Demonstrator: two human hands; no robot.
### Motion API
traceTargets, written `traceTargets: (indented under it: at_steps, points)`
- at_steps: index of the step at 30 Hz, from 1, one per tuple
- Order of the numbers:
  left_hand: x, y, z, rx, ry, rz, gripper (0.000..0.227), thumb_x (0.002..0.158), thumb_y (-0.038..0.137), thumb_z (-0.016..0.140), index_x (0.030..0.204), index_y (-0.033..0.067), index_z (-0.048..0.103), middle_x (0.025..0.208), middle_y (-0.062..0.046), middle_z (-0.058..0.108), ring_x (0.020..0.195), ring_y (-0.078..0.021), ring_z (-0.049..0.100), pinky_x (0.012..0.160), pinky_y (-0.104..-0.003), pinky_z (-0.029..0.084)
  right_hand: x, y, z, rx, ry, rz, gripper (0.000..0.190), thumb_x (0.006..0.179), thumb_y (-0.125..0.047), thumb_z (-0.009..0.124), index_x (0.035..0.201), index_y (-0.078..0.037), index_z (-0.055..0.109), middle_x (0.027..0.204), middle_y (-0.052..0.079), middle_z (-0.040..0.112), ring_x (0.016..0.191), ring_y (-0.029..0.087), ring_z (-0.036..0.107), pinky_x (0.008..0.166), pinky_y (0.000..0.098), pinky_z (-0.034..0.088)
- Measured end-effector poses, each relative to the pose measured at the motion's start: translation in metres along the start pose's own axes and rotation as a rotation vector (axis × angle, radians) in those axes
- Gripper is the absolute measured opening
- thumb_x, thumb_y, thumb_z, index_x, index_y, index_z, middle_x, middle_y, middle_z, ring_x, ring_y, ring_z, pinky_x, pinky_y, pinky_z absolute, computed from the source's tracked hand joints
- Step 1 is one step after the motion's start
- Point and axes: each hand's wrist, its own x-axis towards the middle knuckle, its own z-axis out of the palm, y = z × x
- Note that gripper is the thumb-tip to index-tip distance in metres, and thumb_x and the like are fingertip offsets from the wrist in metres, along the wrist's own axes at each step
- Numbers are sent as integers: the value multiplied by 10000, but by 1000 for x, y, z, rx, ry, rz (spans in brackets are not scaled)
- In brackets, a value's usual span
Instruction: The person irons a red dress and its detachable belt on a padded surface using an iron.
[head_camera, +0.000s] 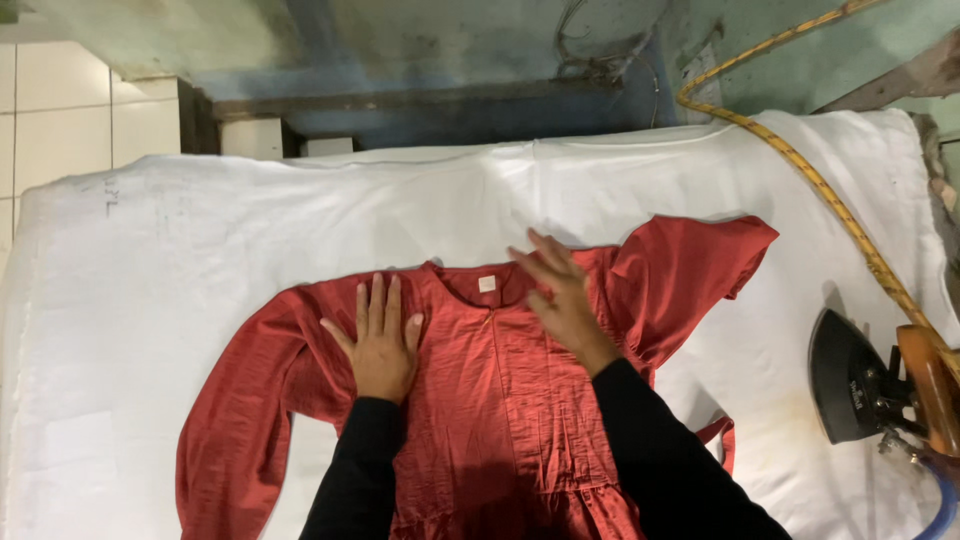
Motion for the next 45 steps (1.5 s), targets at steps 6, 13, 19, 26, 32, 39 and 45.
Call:
traceTargets:
  at_steps: [6,13,19,26,32,39,45]
  points:
    - [-2,-16,0,14,49,5,472,951,426,339,1354,189,405,1391,-31,407,1321,-227,294,1024,-619,-48,-7,133,-29,-392,648,53,471,718,-79,646,1171,-201,610,1065,93,569,989,292,532,867,401,396]
    - [14,-25,-1,78,-262,-69,638,874,602,250,1424,291,158,1484,52,150,1368,-219,93,997,-672,-101,8,164,-44,-315,493,188,71,825,-167,659,883,-185,623,814,-3,554,832,214,569,752,329,462]
    - [10,-7,-4,46,-128,18,576,893,521,341,1396,248,283,1453,10,269,1344,-223,201,999,-663,-40,-11,80,-36,-494,612,-182,167,872,-261,586,1026,-233,642,1046,-38,595,1042,182,536,886,311,383]
    - [20,-8,10,80,-241,-9,617,870,596,260,1416,321,172,1486,50,151,1373,-210,96,1002,-668,-70,-5,41,-20,-485,-45,95,563,918,-481,299,1431,-286,171,1496,-2,121,1370,268,39,1069,513,-49]
    - [-71,8,-54,112,-53,33,654,833,487,430,1397,195,279,1475,-57,227,1367,-221,202,981,-694,38,-102,30,-26,-452,344,-129,521,896,-315,433,1380,-166,310,1478,55,210,1380,302,137,1088,531,122]
    - [-205,15,-50,229,-75,-157,660,788,562,380,1371,259,321,1446,-15,295,1359,-171,218,1000,-707,-18,-237,91,47,-592,337,238,676,778,-424,449,1398,-262,234,1494,53,165,1375,334,118,1039,619,69]
    - [-210,15,-50,287,-88,-131,663,799,579,339,1387,278,289,1455,-1,289,1345,-179,258,1037,-628,104,-253,112,10,-449,323,192,564,806,-352,492,1347,-267,357,1477,39,223,1368,238,176,1054,544,105]
